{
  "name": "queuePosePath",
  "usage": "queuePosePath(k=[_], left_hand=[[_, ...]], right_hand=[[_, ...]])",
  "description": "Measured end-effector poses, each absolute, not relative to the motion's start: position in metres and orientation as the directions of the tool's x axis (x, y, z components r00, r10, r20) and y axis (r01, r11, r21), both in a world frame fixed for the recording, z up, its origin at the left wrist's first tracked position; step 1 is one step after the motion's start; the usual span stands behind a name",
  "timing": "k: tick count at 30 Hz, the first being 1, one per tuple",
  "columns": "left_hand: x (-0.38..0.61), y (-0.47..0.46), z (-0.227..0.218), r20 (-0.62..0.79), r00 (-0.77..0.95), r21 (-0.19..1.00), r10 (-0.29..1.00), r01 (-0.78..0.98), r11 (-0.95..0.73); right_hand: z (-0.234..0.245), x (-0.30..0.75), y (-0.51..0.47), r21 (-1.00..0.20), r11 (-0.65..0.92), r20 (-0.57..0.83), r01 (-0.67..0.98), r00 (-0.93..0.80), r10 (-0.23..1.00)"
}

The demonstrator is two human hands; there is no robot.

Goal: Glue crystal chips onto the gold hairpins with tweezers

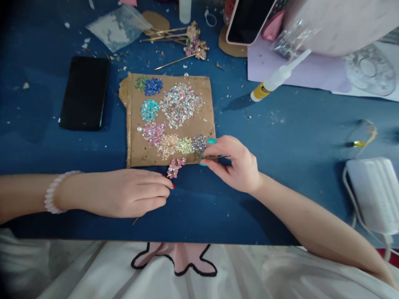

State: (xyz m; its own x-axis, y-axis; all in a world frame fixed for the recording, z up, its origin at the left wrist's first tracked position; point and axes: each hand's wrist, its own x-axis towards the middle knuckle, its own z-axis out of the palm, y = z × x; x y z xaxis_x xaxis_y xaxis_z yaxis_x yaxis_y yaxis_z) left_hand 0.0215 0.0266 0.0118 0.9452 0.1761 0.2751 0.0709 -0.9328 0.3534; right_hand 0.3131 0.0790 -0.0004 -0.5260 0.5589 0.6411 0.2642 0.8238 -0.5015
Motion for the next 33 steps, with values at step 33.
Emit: queuePosePath(k=[33], left_hand=[[0.007, 0.038, 0.008, 0.345, 0.928, 0.381, 0.142, 0.0, -0.925]], right_hand=[[0.026, 0.318, 0.074, -0.553, 0.77, 0.502, 0.318, -0.611, 0.612]])
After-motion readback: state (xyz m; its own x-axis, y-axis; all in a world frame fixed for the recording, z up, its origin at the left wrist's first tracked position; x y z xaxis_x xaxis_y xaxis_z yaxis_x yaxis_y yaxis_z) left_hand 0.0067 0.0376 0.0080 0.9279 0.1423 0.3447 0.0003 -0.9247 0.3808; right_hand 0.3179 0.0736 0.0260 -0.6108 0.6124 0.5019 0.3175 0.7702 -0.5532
